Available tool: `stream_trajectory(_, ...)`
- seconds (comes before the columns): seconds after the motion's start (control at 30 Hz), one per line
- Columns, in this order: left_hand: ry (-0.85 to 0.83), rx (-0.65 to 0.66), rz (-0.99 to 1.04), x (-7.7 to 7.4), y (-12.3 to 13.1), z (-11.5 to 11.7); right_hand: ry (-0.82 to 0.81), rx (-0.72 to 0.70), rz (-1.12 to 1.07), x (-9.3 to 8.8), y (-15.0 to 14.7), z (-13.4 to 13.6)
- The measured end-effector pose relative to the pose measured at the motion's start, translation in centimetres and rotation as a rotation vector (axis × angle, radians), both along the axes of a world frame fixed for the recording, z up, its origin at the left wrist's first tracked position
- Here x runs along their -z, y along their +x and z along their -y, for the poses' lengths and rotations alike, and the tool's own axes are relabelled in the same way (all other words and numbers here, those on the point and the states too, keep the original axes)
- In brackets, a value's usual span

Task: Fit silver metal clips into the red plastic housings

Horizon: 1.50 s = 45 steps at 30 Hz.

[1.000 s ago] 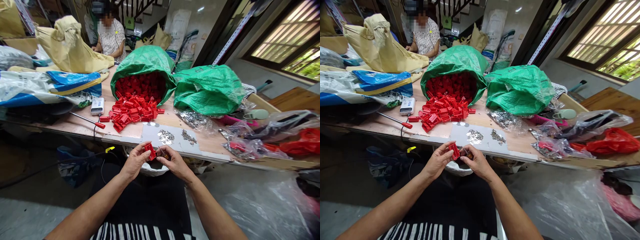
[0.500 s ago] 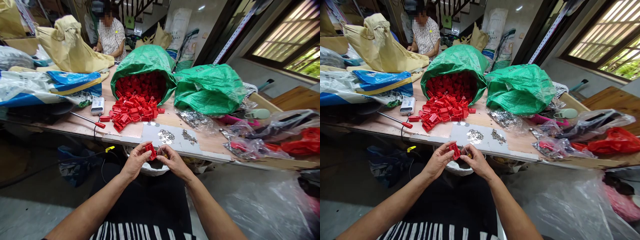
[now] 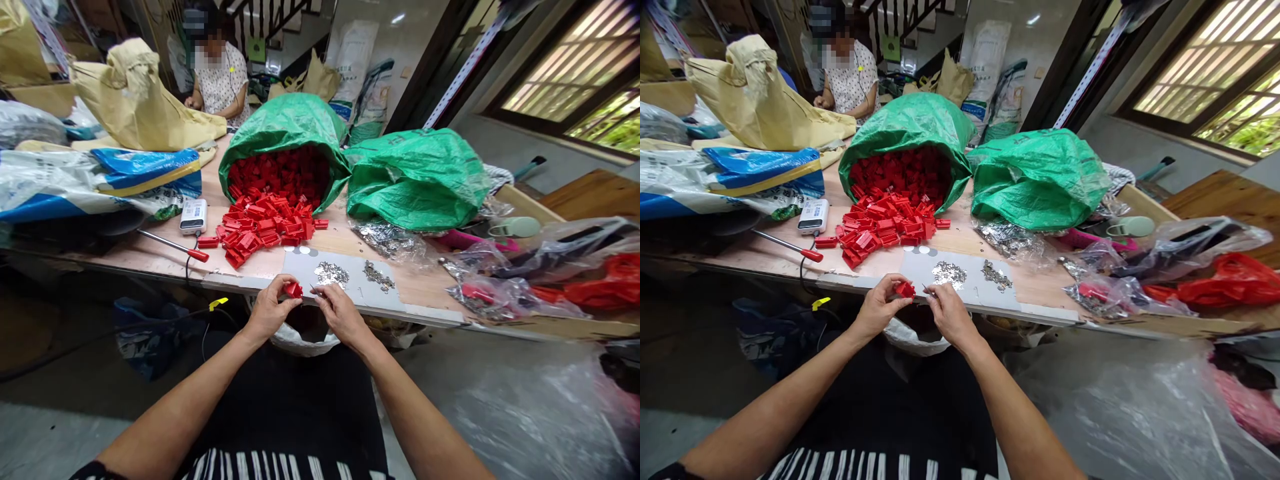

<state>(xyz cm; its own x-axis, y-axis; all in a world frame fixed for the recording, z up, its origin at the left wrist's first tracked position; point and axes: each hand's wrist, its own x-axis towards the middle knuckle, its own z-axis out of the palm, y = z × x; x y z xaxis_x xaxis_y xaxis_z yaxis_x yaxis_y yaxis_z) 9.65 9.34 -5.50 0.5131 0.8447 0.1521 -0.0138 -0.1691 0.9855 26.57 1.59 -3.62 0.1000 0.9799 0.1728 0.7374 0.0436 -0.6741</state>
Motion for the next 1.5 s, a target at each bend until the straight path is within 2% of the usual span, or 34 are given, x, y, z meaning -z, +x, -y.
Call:
stream_trajectory(0.13, 0.222, -0.073, -0.238, 0.6, 0.2, -1.5, -0.063, 0.013, 0.061, 0.0, -0.1, -0.6)
stream_trajectory(0.27, 0.312, -0.048, -0.265, 1.2, 0.5, -2.0, -0.112, 0.054, 0.082, -0.3, -0.4, -1.1)
stream_trajectory(0.57, 0.072, -0.023, -0.060, 0.6, 0.5, -2.2, -0.091, -0.027, 0.098, 0.6, 0.1, -1.9)
stream_trajectory(0.83, 0.157, -0.002, -0.176, 1.1, 0.4, -2.6, -0.109, -0.010, 0.172, 0.5, -0.2, -1.9)
stream_trajectory(1.1, 0.148, 0.006, -0.192, 0.7, 0.5, -2.8, -0.204, 0.106, 0.322, -0.2, -2.4, -2.0)
stream_trajectory(1.27, 0.157, -0.001, -0.216, 0.9, 0.6, -2.8, -0.216, 0.162, 0.323, -0.2, -3.1, -2.4)
stream_trajectory(1.37, 0.127, -0.007, -0.179, 0.7, 0.7, -2.4, -0.212, 0.118, 0.260, -0.2, -2.6, -2.2)
stream_trajectory(1.5, 0.161, -0.044, -0.137, -0.5, 0.2, -1.3, -0.141, 0.033, 0.143, -0.1, -1.9, -1.1)
